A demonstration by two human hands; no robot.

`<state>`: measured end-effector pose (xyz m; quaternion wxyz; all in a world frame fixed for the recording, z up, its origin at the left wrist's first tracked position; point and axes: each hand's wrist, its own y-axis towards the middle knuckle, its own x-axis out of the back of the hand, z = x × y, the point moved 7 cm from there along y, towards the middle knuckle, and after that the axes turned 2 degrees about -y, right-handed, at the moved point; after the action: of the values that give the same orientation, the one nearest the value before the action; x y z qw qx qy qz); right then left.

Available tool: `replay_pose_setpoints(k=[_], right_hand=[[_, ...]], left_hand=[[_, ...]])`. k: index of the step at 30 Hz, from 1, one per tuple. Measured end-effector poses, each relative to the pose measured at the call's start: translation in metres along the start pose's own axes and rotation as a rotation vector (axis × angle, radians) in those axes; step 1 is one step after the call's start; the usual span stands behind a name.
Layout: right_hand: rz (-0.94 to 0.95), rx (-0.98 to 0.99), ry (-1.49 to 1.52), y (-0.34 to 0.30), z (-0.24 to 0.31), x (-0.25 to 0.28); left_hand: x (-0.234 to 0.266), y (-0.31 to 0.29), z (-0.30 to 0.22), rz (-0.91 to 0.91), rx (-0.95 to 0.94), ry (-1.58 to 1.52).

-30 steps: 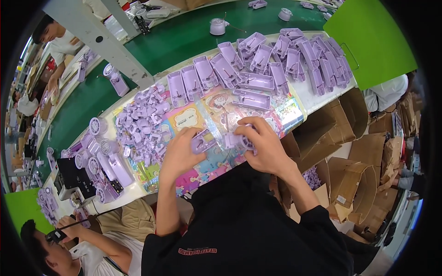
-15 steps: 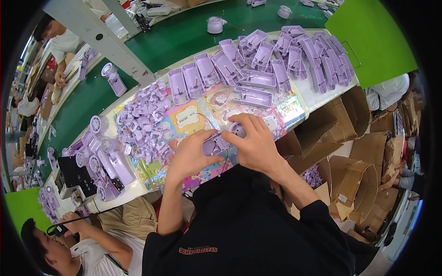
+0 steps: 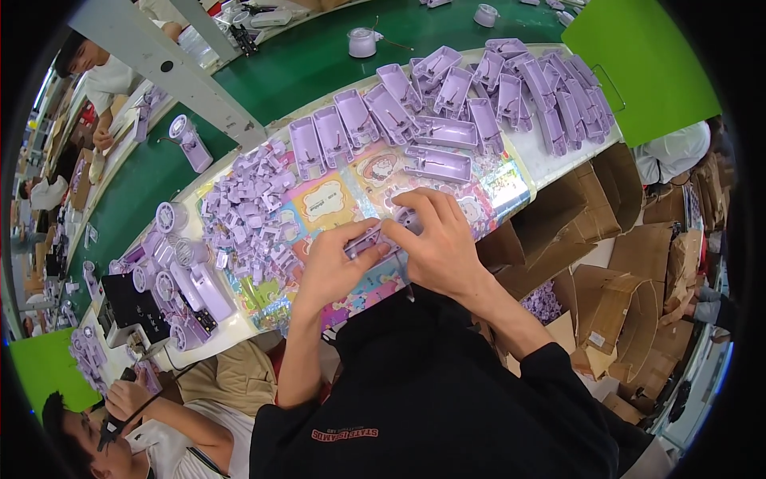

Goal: The person assembles portable fans on a conveyor line by hand, fitting fan motor heads, internal wiring, and plastic casing components together.

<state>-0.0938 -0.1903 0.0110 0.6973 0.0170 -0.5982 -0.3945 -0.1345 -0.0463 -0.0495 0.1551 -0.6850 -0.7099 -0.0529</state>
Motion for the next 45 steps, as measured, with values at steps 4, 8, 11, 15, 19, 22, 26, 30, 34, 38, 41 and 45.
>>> replay_pose_setpoints(k=[4,8,11,15,19,22,26,30,34,38,41,45], right_hand=[[-0.071,0.033,0.049,0.001,-0.006,-0.002],[-0.329,-0.219,0.275,0.001,-0.041,-0.004],[-0.080,-0.299,0.392,-0.009,-0.060,-0.060],[0.029,-0.091,0.343,-0.001,-0.052,-0.089],[-0.008,-0.169,0.350,-0.001,-0.051,-0.087],[0.005,-0.202,0.307,0.000,-0.053,-0.085],[0.003,-0.104,0.329,0.011,-0.031,-0.086],[0.085,-0.213,0.237,-0.004,-0.058,-0.086],[0.094,-0.194,0.231,0.003,-0.056,-0.088],[0.081,-0.197,0.235,0.002,-0.059,-0.086],[0.055,-0.172,0.244,0.007,-0.049,-0.087],[0.010,-0.173,0.248,0.006,-0.050,-0.087]], left_hand=[[0.001,0.003,-0.003,-0.027,-0.007,-0.058],[0.050,0.035,-0.011,-0.178,-0.096,-0.022],[0.110,0.094,-0.038,-0.444,-0.320,0.047],[0.146,0.180,-0.044,-0.581,-0.224,-0.137],[0.217,0.260,0.030,-0.803,0.045,0.052],[0.232,0.286,0.074,-0.864,0.250,0.158],[0.302,0.278,0.127,-0.997,0.429,0.359],[0.227,0.289,0.088,-1.107,0.511,0.470],[0.213,0.281,0.013,-1.432,-0.177,0.674],[0.136,0.319,-0.052,-1.059,-0.517,0.931],[0.116,0.365,-0.010,-0.397,-0.315,0.720],[0.092,0.358,-0.005,-0.160,-0.223,0.586]])
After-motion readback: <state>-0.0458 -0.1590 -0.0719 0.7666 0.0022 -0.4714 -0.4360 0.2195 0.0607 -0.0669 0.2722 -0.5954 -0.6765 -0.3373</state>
